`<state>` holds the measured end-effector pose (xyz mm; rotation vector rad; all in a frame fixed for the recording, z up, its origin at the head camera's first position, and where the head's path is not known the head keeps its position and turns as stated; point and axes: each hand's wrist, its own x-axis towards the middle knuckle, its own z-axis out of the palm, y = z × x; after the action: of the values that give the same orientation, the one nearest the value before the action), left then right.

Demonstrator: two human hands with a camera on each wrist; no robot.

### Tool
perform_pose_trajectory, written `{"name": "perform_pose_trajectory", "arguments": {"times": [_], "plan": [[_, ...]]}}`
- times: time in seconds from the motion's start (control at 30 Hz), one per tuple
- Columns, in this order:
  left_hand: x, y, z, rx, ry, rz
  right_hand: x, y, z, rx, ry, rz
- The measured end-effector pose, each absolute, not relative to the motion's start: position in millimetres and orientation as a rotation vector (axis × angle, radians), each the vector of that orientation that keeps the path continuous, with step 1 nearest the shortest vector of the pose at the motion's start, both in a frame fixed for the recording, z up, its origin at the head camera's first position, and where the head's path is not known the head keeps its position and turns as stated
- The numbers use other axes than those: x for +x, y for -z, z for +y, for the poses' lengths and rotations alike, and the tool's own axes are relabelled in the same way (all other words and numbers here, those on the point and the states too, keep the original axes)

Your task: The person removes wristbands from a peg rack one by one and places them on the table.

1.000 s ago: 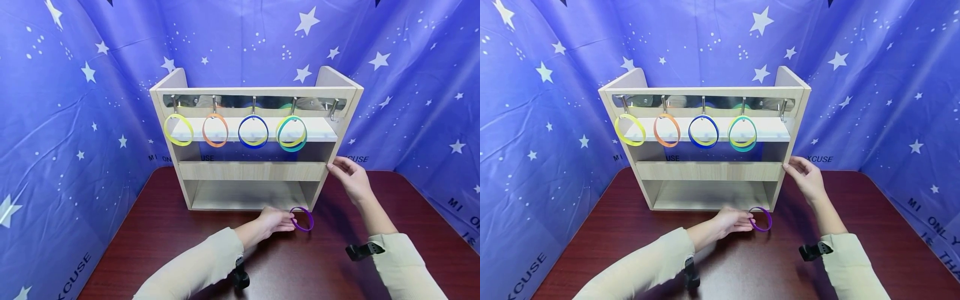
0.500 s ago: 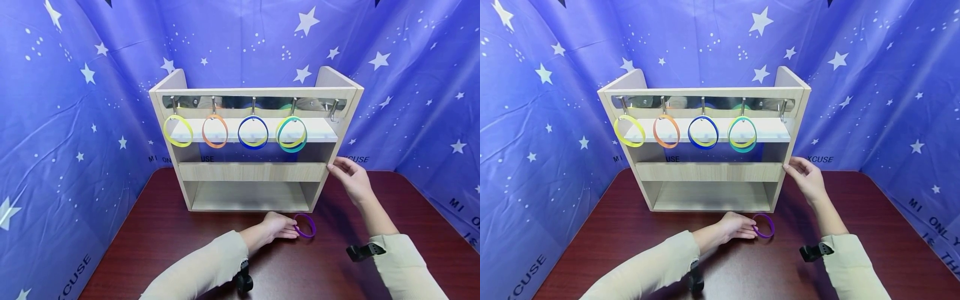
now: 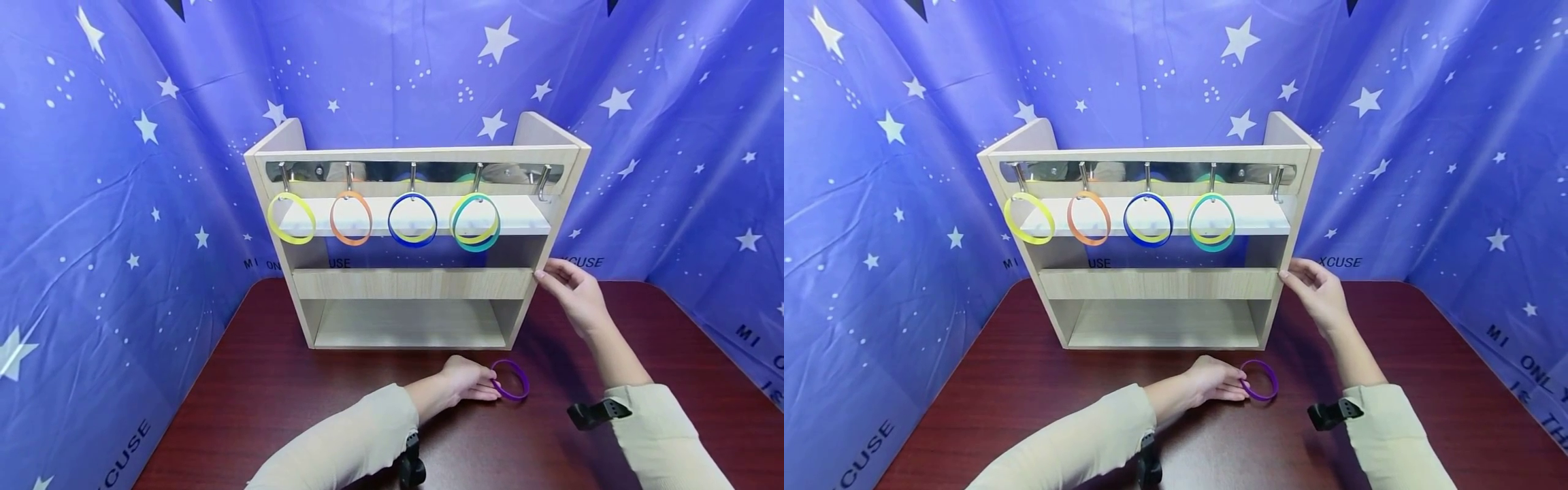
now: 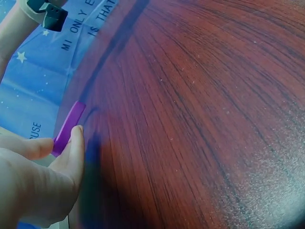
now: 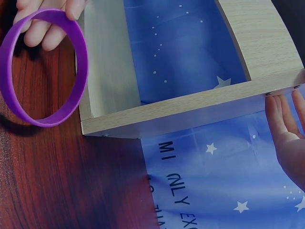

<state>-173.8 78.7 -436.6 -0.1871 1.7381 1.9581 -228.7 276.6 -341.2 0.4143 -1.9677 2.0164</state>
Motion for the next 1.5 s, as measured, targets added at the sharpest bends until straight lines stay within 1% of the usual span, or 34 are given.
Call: {"name": "perform_pose_trajectory", "arguments": {"times": [0.23, 0.47, 0.83, 1.23, 1.5], "plan": [[-172.3, 435.0, 77.6, -0.234, -1.937, 1.803, -228.4, 341.3, 275.9, 0.385, -1.984, -2.0], [-172.1, 434.5, 74.9, -0.196, -1.895, 1.842, -228.9, 341.2, 276.0, 0.378, -1.987, -2.0], [-169.3, 416.3, 72.3, -0.208, -1.847, 1.99, -229.1, 337.5, 274.8, 0.391, -1.978, -2.019], [-165.3, 417.3, 65.8, -0.144, -1.792, 2.043, -226.8, 340.9, 277.9, 0.358, -1.978, -2.032], [-171.5, 419.1, 49.0, -0.071, -1.83, 2.023, -226.1, 340.1, 275.1, 0.383, -2.016, -1.984]]}}
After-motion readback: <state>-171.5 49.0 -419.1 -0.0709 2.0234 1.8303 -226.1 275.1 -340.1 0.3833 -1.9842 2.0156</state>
